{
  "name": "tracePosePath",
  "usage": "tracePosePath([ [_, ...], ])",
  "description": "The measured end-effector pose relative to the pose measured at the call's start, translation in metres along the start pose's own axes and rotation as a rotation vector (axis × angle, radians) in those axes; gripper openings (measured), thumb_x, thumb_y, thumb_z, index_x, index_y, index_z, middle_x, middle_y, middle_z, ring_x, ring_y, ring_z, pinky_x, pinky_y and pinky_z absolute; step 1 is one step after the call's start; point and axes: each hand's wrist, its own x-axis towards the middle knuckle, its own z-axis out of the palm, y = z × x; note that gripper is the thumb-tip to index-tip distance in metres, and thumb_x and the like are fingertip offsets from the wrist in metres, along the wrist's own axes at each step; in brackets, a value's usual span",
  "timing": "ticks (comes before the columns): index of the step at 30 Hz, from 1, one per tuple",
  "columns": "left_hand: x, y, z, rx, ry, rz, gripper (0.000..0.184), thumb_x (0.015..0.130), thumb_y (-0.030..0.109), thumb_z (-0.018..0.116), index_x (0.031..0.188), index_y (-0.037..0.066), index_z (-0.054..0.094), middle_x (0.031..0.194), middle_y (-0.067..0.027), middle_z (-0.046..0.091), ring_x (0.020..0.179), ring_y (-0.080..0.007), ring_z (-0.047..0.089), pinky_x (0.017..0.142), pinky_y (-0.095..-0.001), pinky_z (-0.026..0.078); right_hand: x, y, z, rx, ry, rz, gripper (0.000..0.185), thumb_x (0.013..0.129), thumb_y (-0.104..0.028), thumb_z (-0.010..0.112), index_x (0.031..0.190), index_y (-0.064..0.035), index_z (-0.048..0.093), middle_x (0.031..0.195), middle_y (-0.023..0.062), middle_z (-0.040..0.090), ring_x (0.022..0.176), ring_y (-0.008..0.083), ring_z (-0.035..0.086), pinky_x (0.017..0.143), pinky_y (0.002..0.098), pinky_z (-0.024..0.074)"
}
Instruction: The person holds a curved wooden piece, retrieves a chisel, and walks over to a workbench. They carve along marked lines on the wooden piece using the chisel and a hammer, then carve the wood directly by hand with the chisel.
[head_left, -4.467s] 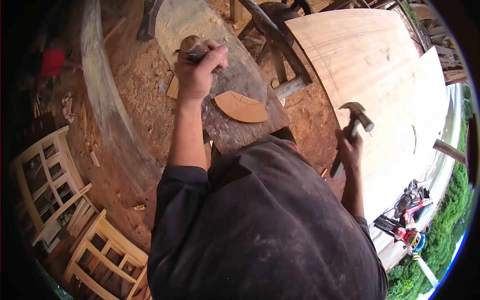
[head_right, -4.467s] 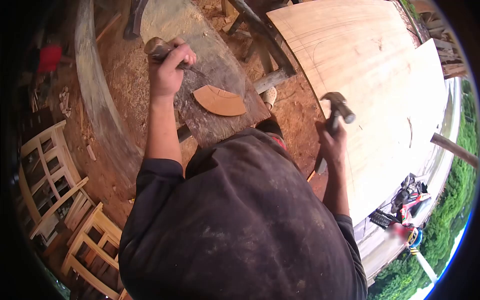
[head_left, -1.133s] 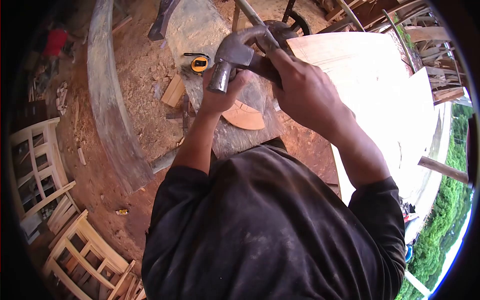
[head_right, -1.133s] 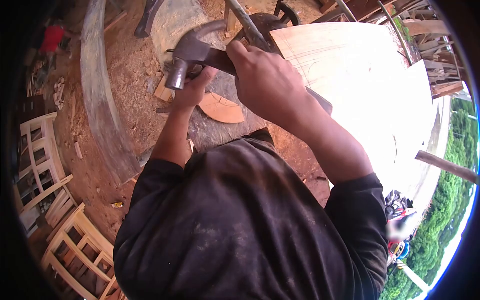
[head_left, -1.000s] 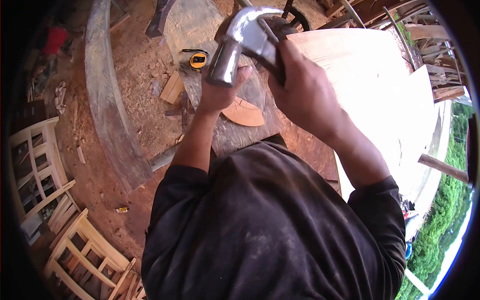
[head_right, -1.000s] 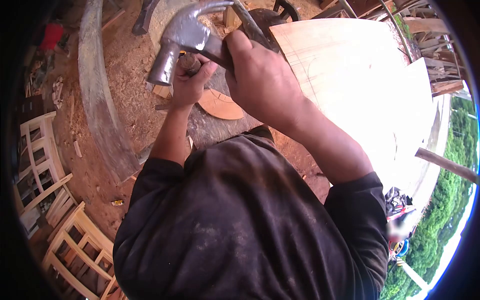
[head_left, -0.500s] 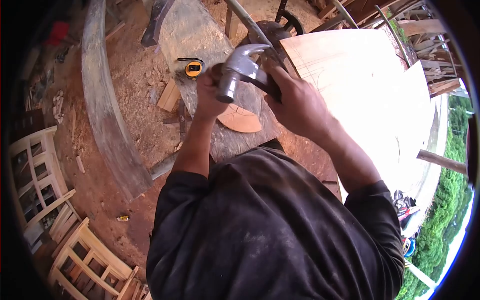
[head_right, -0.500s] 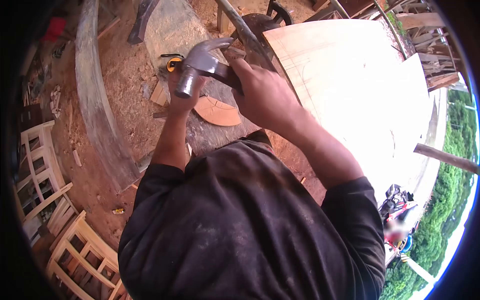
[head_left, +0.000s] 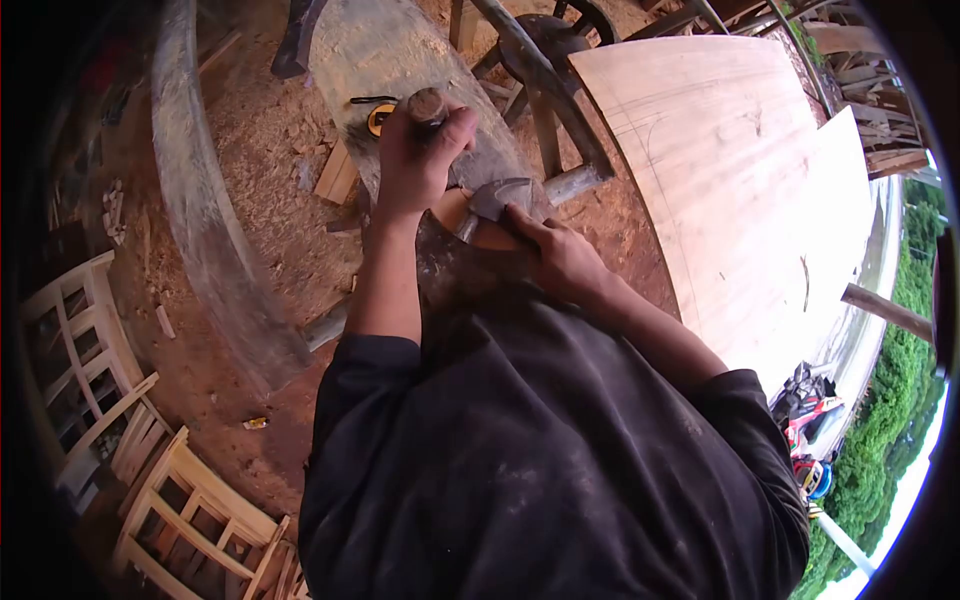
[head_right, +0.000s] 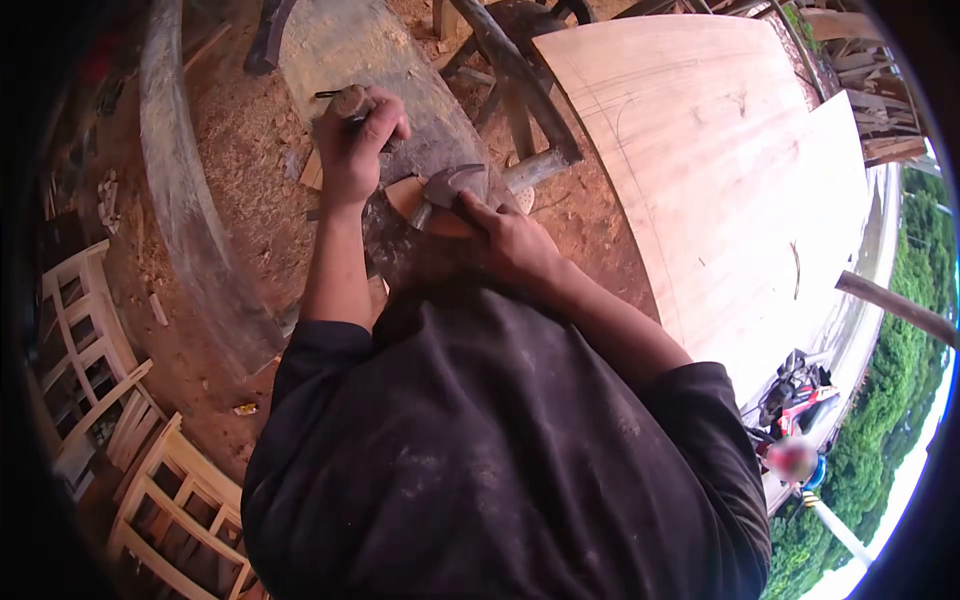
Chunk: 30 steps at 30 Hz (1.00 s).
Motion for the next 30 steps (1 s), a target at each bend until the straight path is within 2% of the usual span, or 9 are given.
tracePosePath([
  [3, 0.010, -0.003, -0.002, -0.038, -0.107, -0.040, 0.021, 0.094, 0.013, 0.059, 0.077, 0.001, 0.061, 0.070, -0.0063, 0.064, 0.066, -0.0125, 0.059, 0.060, -0.0274, 0.046, 0.002, -0.006, 0.002, -0.062, 0.056, 0.029, 0.052, 0.094, -0.020, 0.053, 0.146, -0.0182, 0.047, 0.097, 0.0259, 0.063, 0.089, 0.0451, 0.066, 0.077, 0.0513, 0.0526],
  [6, 0.027, -0.009, -0.014, -0.064, 0.087, 0.001, 0.021, 0.091, 0.010, 0.062, 0.071, 0.004, 0.060, 0.059, -0.0042, 0.059, 0.052, -0.0145, 0.057, 0.049, -0.0288, 0.045, 0.005, -0.004, 0.005, -0.107, 0.062, 0.052, 0.052, 0.095, -0.022, 0.053, 0.146, -0.0197, 0.047, 0.091, 0.0256, 0.062, 0.090, 0.0453, 0.066, 0.079, 0.0514, 0.0524],
  [7, 0.033, -0.005, -0.012, -0.256, 0.118, 0.118, 0.021, 0.090, 0.010, 0.064, 0.070, 0.007, 0.063, 0.056, -0.0032, 0.058, 0.047, -0.0138, 0.055, 0.046, -0.0293, 0.045, 0.003, -0.005, 0.005, -0.100, 0.070, 0.059, 0.054, 0.093, -0.023, 0.056, 0.146, -0.0185, 0.047, 0.094, 0.0261, 0.063, 0.091, 0.0446, 0.066, 0.080, 0.0511, 0.0523],
  [12, 0.023, 0.006, 0.007, -0.064, 0.081, 0.080, 0.016, 0.089, 0.010, 0.069, 0.075, 0.007, 0.062, 0.057, -0.0018, 0.058, 0.047, -0.0123, 0.055, 0.043, -0.0274, 0.042, 0.002, 0.010, -0.010, 0.091, 0.049, -0.058, 0.059, 0.087, -0.024, 0.064, 0.143, -0.0110, 0.048, 0.104, 0.0268, 0.066, 0.097, 0.0405, 0.067, 0.084, 0.0483, 0.0522],
  [14, 0.016, 0.007, 0.012, -0.113, 0.122, 0.011, 0.019, 0.085, 0.006, 0.073, 0.071, 0.006, 0.061, 0.057, 0.0013, 0.058, 0.047, -0.0072, 0.051, 0.045, -0.0242, 0.039, -0.006, 0.012, -0.020, 0.241, 0.012, 0.110, 0.058, 0.086, -0.025, 0.066, 0.138, -0.0045, 0.051, 0.105, 0.0254, 0.067, 0.094, 0.0353, 0.069, 0.083, 0.0438, 0.0521],
  [15, 0.014, 0.004, 0.011, -0.097, 0.125, 0.004, 0.020, 0.085, 0.006, 0.073, 0.069, 0.006, 0.060, 0.057, 0.0019, 0.057, 0.047, -0.0071, 0.051, 0.045, -0.0240, 0.038, -0.010, 0.016, -0.022, 0.271, 0.079, 0.100, 0.045, 0.085, -0.027, 0.068, 0.121, -0.0025, 0.058, 0.086, 0.0192, 0.066, 0.079, 0.0307, 0.067, 0.075, 0.0406, 0.0507],
  [19, 0.008, -0.007, 0.006, -0.090, 0.104, -0.005, 0.008, 0.086, 0.005, 0.070, 0.081, 0.004, 0.065, 0.059, -0.0035, 0.058, 0.049, -0.0135, 0.055, 0.047, -0.0294, 0.044, -0.018, 0.012, -0.056, 0.254, 0.132, 0.186, 0.035, 0.081, -0.029, 0.075, 0.094, -0.0003, 0.058, 0.066, 0.0099, 0.052, 0.062, 0.0167, 0.049, 0.060, 0.0367, 0.0423],
  [21, 0.008, -0.008, 0.010, -0.130, 0.125, -0.023, 0.021, 0.085, 0.005, 0.072, 0.068, 0.006, 0.060, 0.056, 0.0027, 0.056, 0.047, -0.0062, 0.051, 0.045, -0.0239, 0.039, -0.019, 0.016, -0.063, 0.248, 0.207, 0.158, 0.034, 0.083, -0.028, 0.074, 0.089, -0.0003, 0.055, 0.064, 0.0070, 0.047, 0.062, 0.0148, 0.044, 0.058, 0.0355, 0.0380],
  [30, 0.009, -0.009, 0.008, -0.117, 0.071, -0.013, 0.022, 0.085, 0.004, 0.072, 0.068, 0.008, 0.059, 0.056, 0.0031, 0.055, 0.047, -0.0058, 0.050, 0.045, -0.0236, 0.039, -0.026, 0.014, -0.072, 0.306, 0.255, 0.187, 0.032, 0.084, -0.026, 0.073, 0.085, -0.0007, 0.054, 0.064, 0.0031, 0.042, 0.063, 0.0122, 0.039, 0.057, 0.0333, 0.0333],
])
